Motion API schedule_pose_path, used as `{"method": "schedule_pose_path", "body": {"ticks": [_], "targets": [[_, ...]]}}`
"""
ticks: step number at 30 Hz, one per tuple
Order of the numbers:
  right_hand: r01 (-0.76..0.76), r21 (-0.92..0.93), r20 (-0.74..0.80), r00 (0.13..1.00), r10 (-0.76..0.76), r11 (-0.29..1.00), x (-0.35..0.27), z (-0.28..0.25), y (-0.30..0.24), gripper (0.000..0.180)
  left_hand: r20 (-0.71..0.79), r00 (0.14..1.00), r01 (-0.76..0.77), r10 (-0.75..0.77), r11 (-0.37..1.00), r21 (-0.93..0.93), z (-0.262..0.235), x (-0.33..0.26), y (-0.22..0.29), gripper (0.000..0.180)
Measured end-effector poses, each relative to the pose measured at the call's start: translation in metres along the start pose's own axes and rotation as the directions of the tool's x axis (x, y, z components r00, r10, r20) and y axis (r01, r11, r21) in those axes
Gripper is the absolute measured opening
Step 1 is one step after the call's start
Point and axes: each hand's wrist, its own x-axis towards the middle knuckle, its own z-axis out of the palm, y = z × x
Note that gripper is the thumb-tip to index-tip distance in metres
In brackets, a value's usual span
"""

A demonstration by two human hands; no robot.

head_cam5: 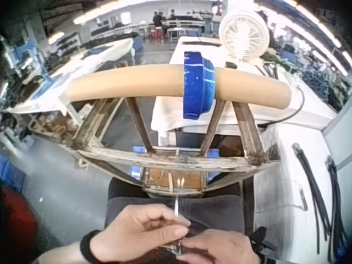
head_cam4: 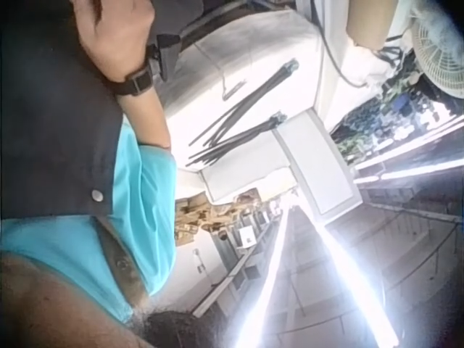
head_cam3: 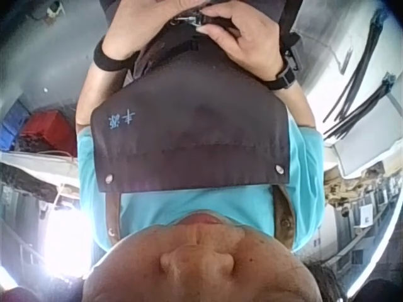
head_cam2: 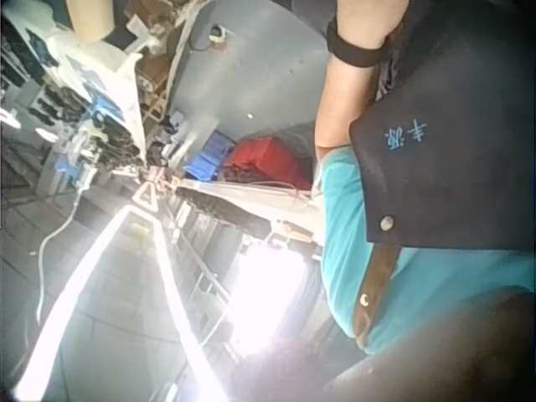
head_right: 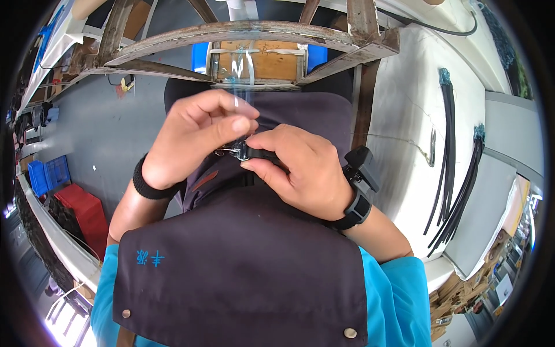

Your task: Assembling small metal buckles and placing them into plastic sleeves or attaching them to straps.

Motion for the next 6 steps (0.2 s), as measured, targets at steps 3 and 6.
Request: {"method": "schedule_pose_path", "body": {"ticks": [3,6], "targets": [[-0.107,-0.035,0.087,0.99,0.109,0.994,0.004,-0.008,-0.007,0.026,-0.03,0.994,-0.106,0.109,0.991,0.085,-0.002,0.004,0.0,0.012],[-0.028,-0.058,0.12,0.992,0.035,0.998,0.01,-0.018,-0.006,0.023,-0.042,0.98,-0.19,0.196,0.976,0.11,0.0,0.001,0.001,0.009]]}}
